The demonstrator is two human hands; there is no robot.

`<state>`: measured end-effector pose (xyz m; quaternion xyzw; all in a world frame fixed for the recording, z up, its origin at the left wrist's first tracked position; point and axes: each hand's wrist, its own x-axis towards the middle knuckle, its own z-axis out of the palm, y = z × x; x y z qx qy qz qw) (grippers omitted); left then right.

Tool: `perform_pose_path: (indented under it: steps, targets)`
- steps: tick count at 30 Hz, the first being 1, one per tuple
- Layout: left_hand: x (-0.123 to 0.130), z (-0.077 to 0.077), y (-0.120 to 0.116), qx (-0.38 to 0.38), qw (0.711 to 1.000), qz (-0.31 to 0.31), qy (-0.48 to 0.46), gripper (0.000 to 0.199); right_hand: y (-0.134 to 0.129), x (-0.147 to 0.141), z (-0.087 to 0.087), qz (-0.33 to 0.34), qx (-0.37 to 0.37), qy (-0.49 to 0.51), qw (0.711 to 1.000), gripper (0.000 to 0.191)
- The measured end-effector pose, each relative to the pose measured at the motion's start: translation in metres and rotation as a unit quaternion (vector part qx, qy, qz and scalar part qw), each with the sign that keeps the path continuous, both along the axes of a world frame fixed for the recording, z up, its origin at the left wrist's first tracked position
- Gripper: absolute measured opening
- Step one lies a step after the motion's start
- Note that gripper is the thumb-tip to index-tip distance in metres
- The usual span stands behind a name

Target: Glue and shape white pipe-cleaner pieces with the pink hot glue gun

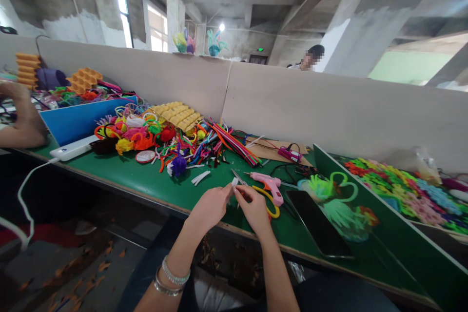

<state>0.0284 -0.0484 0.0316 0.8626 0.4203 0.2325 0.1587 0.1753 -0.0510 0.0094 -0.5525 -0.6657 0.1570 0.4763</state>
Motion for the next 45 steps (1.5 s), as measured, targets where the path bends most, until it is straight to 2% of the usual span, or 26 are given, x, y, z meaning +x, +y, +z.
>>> perform_pose_path:
  steps: [13, 23, 45]
  targets:
    - [0.0007, -0.0002, 0.0001, 0.002, 1.0, 0.001, -0.003, 0.036, 0.0004, 0.0001, -0.0015, 0.005, -0.005, -0.001, 1.0, 0.025]
    - [0.0025, -0.0003, 0.0026, 0.007, 1.0, 0.026, -0.002, 0.033, -0.0028, 0.0025, 0.0018, 0.019, -0.007, -0.022, 1.0, 0.027]
    - [-0.0003, 0.0064, -0.0039, -0.023, 0.999, -0.008, -0.042, 0.036, 0.0011, 0.0064, -0.0021, 0.028, -0.013, -0.004, 1.0, 0.025]
